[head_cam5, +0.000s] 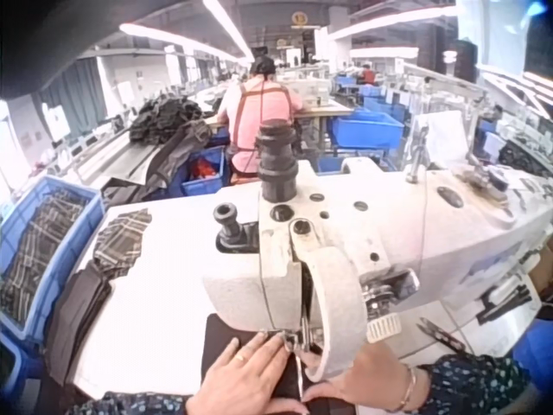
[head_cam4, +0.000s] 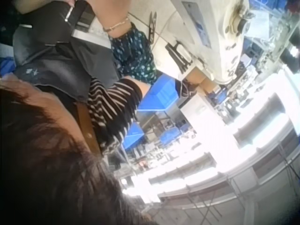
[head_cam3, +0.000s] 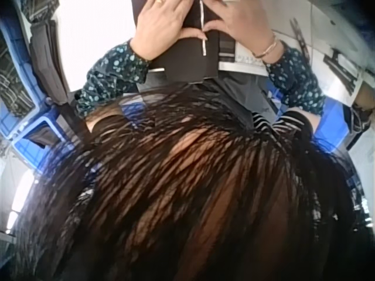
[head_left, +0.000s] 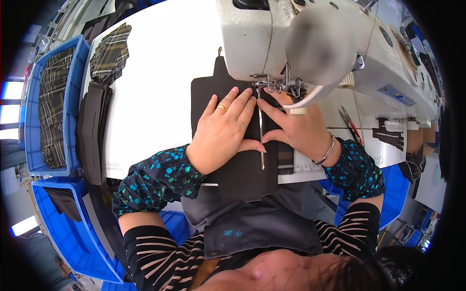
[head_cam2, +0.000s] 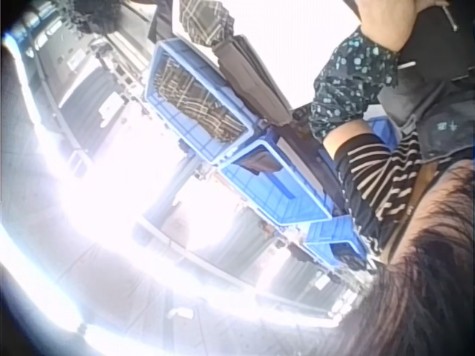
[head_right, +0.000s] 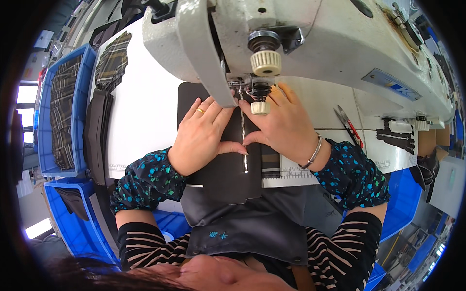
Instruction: The person sews a zipper onto a piece of black fabric using an industrial sewing machine. They align the zipper, guide the fabric through the machine, and stitch along the zipper teeth. The person then cuts the thread and inspects the finished seam.
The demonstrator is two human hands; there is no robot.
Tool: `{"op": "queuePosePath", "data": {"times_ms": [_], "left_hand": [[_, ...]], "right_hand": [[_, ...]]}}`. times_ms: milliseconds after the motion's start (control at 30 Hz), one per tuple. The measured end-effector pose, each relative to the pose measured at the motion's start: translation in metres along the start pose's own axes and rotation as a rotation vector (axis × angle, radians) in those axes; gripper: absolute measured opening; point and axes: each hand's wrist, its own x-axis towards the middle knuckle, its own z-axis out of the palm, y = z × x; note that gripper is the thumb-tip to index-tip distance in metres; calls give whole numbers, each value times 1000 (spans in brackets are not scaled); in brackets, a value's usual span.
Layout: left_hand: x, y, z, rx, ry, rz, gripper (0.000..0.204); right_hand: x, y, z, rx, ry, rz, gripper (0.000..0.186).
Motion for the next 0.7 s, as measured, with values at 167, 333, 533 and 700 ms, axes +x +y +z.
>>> {"op": "queuePosePath", "data": {"times_ms": [167,333,533,700], "left_hand": [[-2,-1,-1,-9,-35,1,105],[-3,-1,-3,-19,-97,14,109],[-3,-1,-3,-8,-83,9,108],[-1,-1,-2,-31,-12,10,105]], "right_hand": [[1,-1,-3,13,-13,18,77],[3,-2,-5,-1,9,10,76],[7,-2,-6,1,37,-19,76],[3,0,-2,-7,1,-6,76]]}}
